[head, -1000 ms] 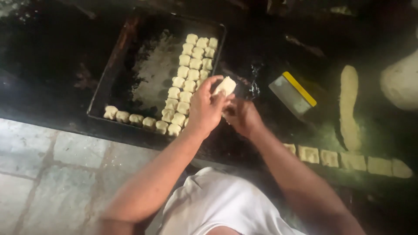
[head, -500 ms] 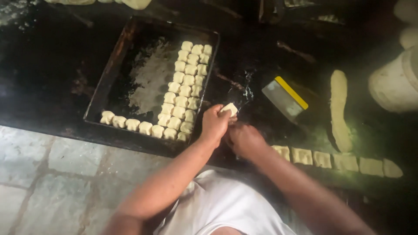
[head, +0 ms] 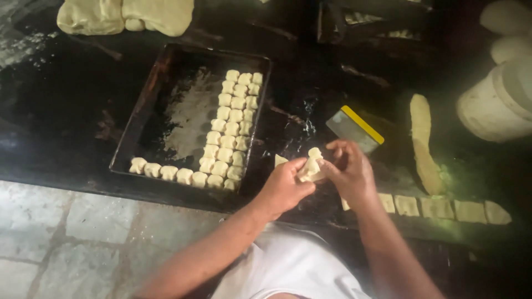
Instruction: The person tears small pieces from a long strip of dough, rolls and shapes each piece by hand, and places the shaped dough pieces in rows on a baking tray. The person works through the dough strip piece by piece, filling the tray with shaped dough portions.
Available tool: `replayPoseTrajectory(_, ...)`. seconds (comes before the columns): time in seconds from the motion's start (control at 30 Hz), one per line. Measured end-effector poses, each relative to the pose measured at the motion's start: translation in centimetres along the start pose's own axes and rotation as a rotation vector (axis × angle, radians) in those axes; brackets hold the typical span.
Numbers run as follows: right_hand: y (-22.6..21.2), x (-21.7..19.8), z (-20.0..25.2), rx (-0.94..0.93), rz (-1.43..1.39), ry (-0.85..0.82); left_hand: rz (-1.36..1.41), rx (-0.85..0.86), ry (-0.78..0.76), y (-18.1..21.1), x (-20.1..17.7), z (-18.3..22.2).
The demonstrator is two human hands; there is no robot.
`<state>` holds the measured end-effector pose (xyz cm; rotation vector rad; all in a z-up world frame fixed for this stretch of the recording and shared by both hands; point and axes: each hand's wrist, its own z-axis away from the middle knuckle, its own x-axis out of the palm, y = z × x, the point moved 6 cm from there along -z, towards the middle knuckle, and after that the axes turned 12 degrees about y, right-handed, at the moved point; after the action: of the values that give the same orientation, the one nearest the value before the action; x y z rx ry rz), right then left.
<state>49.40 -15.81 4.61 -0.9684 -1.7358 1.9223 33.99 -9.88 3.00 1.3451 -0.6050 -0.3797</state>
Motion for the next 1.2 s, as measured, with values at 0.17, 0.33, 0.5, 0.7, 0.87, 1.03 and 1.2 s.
replayPoseTrajectory(0.17, 3.6, -0.6, -0.5, 0.268, -0.242, -0.483, -0.045, -0.087, -0.072, -1.2, 1.8, 0.1)
replayPoseTrajectory(0.33, -1.6, -2.1, 3.6, -0.638, 0.291, 0.009, 0.033, -0.165, 0.032, -3.3, 1.3, -0.5)
replayPoseTrajectory(0.5, -2.1, -1.8, 6.6, -0.961, 0.323, -0.024, 0.348, -0.383, 0.079, -2.1, 1.1, 0.7)
replayPoseTrajectory(0.7, -0.5, -2.7, 6.0, -1.048, 0.302, 0.011, -0.055, -0.119, -0.023, -0.8, 2.1, 1.1)
replayPoseTrajectory(0.87, 2.9, -4.2, 1.9, -0.437, -0.011, -0.240, -0.339, 0.185, 0.015, 3.4, 2.5, 2.5)
replayPoseTrajectory(1.03, 3.4, -1.4, 2.2, 0.160, -0.548, -0.402, -0.225, 0.321, -0.021, 3.1, 1.6, 3.1)
replayPoseTrajectory(1.2, 3.6, -1.5, 2.1, 0.233, -0.282, -0.436, -0.294, 0.138, 0.067, 2.5, -0.4, 3.2)
